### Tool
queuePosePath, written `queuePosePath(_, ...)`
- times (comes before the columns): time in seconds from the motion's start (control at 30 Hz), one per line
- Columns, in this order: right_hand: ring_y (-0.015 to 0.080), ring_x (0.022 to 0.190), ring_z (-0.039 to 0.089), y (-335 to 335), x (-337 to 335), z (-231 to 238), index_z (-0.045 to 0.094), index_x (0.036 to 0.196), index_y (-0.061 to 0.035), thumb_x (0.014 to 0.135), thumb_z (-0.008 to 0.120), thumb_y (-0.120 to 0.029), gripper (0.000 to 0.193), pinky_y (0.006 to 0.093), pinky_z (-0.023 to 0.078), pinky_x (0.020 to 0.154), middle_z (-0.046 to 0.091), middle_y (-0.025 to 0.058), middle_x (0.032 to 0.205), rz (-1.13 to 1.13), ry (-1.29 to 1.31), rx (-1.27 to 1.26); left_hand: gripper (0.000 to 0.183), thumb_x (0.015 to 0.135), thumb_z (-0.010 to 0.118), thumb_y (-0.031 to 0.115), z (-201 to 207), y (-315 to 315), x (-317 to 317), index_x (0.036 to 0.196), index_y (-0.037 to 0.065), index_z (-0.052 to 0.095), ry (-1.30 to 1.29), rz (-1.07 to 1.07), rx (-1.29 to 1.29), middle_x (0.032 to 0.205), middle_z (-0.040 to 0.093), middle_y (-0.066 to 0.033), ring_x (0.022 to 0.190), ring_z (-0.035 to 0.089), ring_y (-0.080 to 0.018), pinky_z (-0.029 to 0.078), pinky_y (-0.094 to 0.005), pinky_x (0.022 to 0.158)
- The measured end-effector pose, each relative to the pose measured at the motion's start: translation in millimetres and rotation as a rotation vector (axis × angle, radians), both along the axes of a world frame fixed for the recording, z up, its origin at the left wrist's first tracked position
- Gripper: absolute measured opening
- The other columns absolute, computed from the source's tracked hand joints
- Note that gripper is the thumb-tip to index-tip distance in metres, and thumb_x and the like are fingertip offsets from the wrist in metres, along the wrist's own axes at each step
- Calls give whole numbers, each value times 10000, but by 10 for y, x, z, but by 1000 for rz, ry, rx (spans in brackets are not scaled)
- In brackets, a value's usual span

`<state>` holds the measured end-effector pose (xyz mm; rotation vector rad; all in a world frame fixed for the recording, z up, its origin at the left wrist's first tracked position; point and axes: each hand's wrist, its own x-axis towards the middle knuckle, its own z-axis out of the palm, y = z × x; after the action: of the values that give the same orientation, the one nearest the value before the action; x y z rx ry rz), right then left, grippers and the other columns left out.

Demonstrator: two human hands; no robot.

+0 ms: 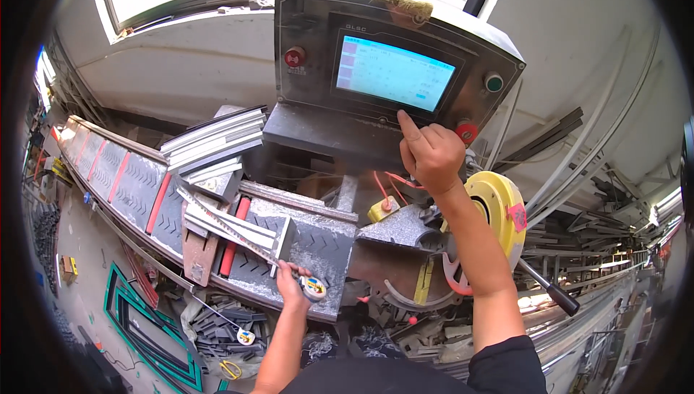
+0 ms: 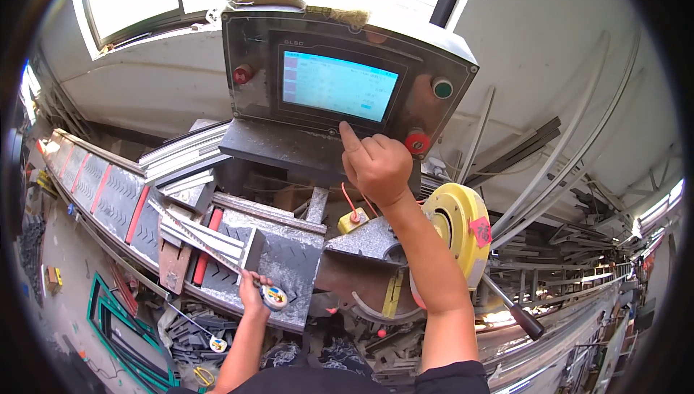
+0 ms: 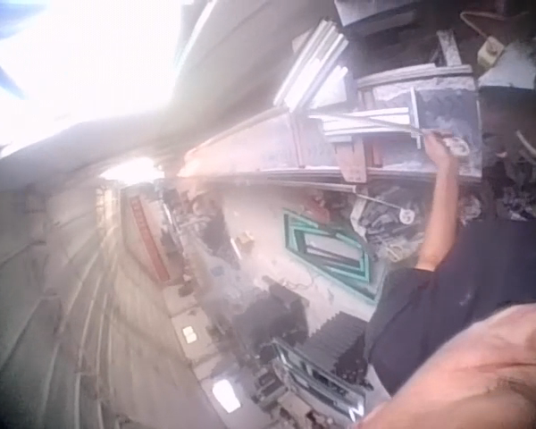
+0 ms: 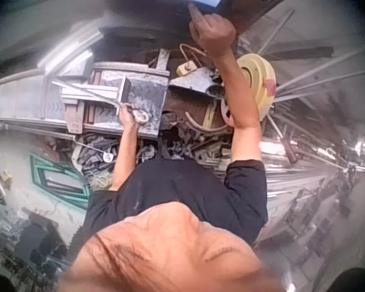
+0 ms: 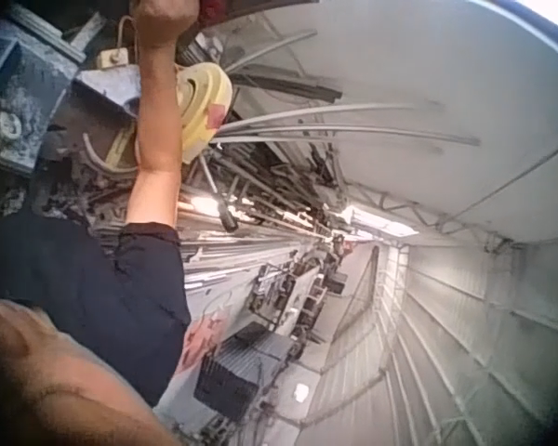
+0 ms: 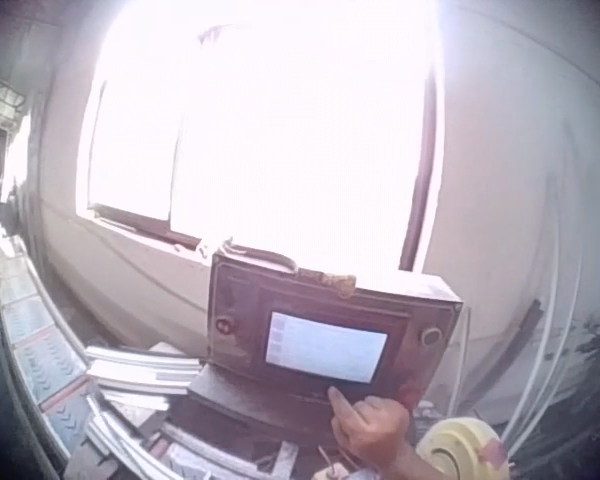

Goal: The person operates a cutting machine to cut metal frame components. They set dimensions on a control panel, place long metal beams onto the machine, and lower the saw blade to cut them, then use a measuring tape to check the length of a green frame assembly.

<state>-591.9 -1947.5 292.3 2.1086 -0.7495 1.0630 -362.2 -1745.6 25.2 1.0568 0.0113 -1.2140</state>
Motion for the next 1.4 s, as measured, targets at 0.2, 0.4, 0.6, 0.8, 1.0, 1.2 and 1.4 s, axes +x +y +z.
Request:
queuePosePath(0.2,162,476,455,-13,23,-62,667,1030,-40,619,639,-65,413,295,379,424,427,8,530,21,37,45,377,962,421,427,365,-175,77,792,90,432,-9,-160,-47,645,454,-57,615,492,-197,466,-339,619)
queuePosePath(0.4,165,470,457,-14,-1,-14,670,1032,-41,619,639,-58,414,289,382,423,428,10,528,-115,-62,19,361,974,404,402,102,73,72,796,89,428,10,-59,-2,644,454,-58,602,478,-193,467,-343,614)
queuePosePath(0.6,198,469,463,-5,-2,-30,672,1023,-33,627,640,-20,397,307,391,444,446,42,528,-115,-124,62,356,974,409,393,89,180,14,794,86,417,-1,-88,52,653,444,-49,595,473,-172,467,-329,594)
queuePosePath(0.8,175,473,478,1,-27,-37,681,890,-45,622,651,-56,270,303,385,428,451,25,529,-158,-191,28,362,975,401,401,218,82,29,809,80,419,-21,-110,-5,665,451,-51,607,486,-173,474,-331,612)
queuePosePath(1.0,185,458,458,22,23,-37,665,908,-47,614,661,-60,295,315,368,421,425,38,524,19,-76,62,416,953,408,465,216,134,66,803,81,459,-30,-121,27,657,503,-76,647,538,-217,486,-358,651)
queuePosePath(1.2,217,460,455,34,12,-25,659,929,-23,617,632,-5,314,333,378,431,430,63,540,65,-97,81,376,964,416,415,231,319,-248,814,72,451,173,-252,44,662,532,-93,645,567,-234,490,-367,636)
queuePosePath(1.4,248,477,464,65,26,-34,652,948,-17,632,605,33,323,351,397,460,450,83,559,99,-78,112,428,947,421,454,158,601,-520,800,58,490,397,-341,253,720,554,-104,690,579,-267,505,-407,678)
